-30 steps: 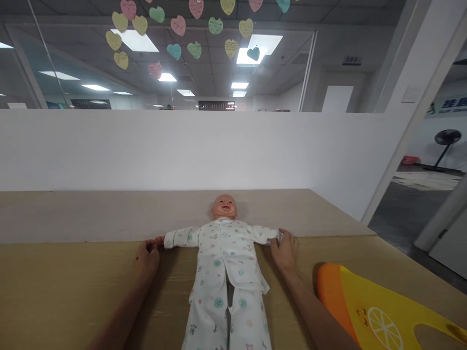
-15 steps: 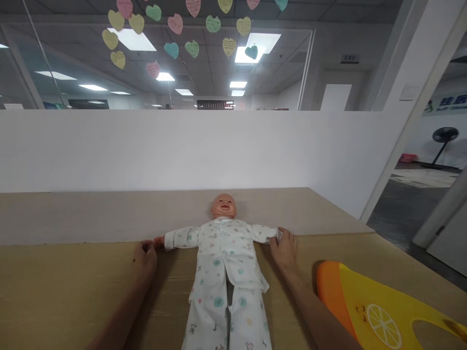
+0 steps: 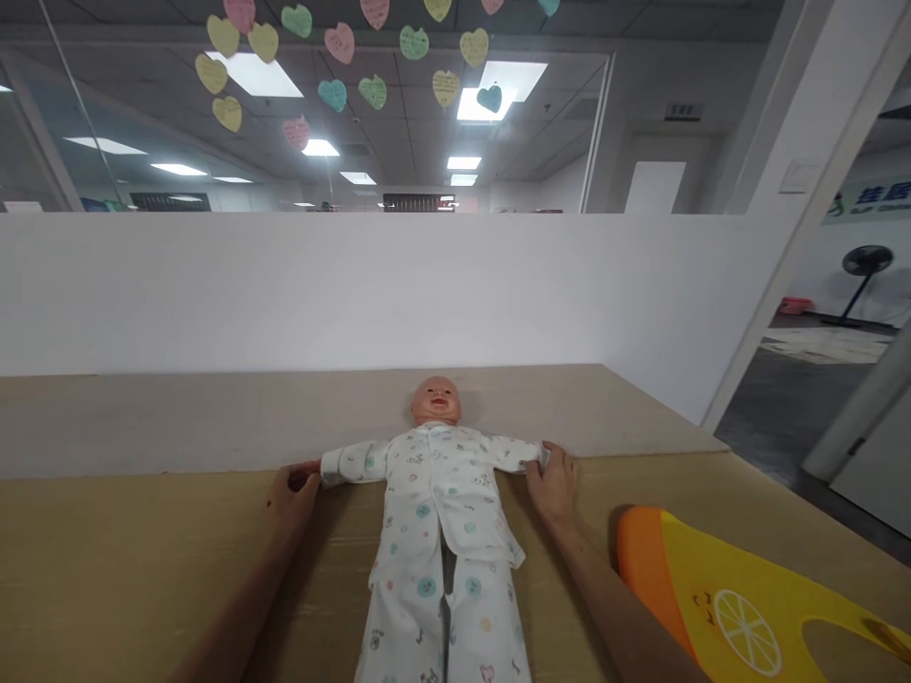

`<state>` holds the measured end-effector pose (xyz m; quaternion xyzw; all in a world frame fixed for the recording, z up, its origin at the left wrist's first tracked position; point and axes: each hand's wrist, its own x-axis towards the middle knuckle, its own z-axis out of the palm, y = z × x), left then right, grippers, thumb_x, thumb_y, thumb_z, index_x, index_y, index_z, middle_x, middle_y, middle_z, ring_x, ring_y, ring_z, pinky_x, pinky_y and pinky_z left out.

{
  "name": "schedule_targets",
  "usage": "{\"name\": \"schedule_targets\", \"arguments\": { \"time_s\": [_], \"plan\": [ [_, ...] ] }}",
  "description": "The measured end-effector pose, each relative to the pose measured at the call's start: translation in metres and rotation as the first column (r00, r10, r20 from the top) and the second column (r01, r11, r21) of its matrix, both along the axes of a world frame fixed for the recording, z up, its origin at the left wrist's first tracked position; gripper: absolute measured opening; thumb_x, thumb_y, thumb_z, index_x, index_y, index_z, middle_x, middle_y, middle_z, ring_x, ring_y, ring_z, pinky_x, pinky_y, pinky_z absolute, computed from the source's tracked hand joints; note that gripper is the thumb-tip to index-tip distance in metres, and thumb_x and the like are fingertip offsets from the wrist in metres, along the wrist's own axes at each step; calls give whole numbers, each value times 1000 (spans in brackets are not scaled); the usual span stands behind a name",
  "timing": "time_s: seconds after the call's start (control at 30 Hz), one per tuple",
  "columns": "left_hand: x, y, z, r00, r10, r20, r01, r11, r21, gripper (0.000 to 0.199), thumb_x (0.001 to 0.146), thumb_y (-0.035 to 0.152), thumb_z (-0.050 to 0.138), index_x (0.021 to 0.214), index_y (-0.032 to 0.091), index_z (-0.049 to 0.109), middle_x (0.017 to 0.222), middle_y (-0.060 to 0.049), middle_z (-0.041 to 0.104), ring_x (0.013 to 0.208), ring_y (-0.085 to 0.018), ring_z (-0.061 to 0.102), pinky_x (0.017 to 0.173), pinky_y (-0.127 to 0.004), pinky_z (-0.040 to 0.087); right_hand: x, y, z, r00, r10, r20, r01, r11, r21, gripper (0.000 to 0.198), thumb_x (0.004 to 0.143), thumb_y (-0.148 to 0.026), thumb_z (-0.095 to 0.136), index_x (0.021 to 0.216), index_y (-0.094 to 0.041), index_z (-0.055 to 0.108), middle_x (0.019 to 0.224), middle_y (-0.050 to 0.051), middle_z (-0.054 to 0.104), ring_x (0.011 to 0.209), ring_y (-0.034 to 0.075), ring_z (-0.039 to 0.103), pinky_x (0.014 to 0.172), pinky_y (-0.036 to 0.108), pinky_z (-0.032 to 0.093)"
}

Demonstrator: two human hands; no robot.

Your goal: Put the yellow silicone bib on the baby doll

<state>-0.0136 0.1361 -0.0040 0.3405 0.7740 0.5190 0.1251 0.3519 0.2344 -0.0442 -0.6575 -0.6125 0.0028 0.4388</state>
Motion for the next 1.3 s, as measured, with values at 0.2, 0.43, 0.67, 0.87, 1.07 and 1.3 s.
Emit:
{"name": "schedule_targets", "arguments": {
  "time_s": [0.2,0.43,0.67,0.87,1.07,1.3],
  "plan": [
    [-5,4,-9,997,-76,-13,76,997,26,19,68,16,58,86,17,61,89,-6,70,86,-22,66,81,-31,52,1,1,-1,1000,8,8,-9,1000,17,42,81,-28,40,112,-4,52,113,22,57,105,33,48,94,43,35],
    [-17,10,-21,995,-15,-98,14,1000,-19,12,70,16,53,80,17,60,86,-9,70,85,-25,67,81,-35,51,0,2,-2,1000,8,8,-8,1000,15,42,81,-28,40,112,-3,52,112,22,57,105,33,48,94,42,35],
    [-15,6,-17,994,22,-108,-24,1000,-16,10,69,20,56,77,19,62,83,-7,71,83,-25,68,76,-34,51,2,2,-2,1000,10,8,-10,1000,7,42,81,-28,39,112,-3,53,111,22,57,105,33,48,94,43,35],
    [-15,7,-18,996,27,-86,-25,999,22,6,67,20,56,72,20,58,79,-7,70,81,-26,66,74,-34,50,2,3,-4,1000,6,23,-7,1000,20,40,81,-27,40,112,-5,53,111,21,57,106,33,48,94,42,36],
    [-12,6,-17,996,42,-82,-39,999,32,5,69,25,59,70,20,59,79,-8,70,80,-26,66,74,-37,50,2,5,-5,1000,-4,26,3,1000,19,39,81,-26,41,112,-5,52,111,21,57,106,33,49,93,42,35],
    [-18,10,-23,999,34,-24,-32,997,74,8,65,27,63,70,21,60,78,-7,70,80,-26,67,77,-37,51,1,4,-4,999,-1,41,0,1000,16,39,82,-27,40,112,-5,52,110,21,57,105,33,49,93,42,35]
  ]
}}
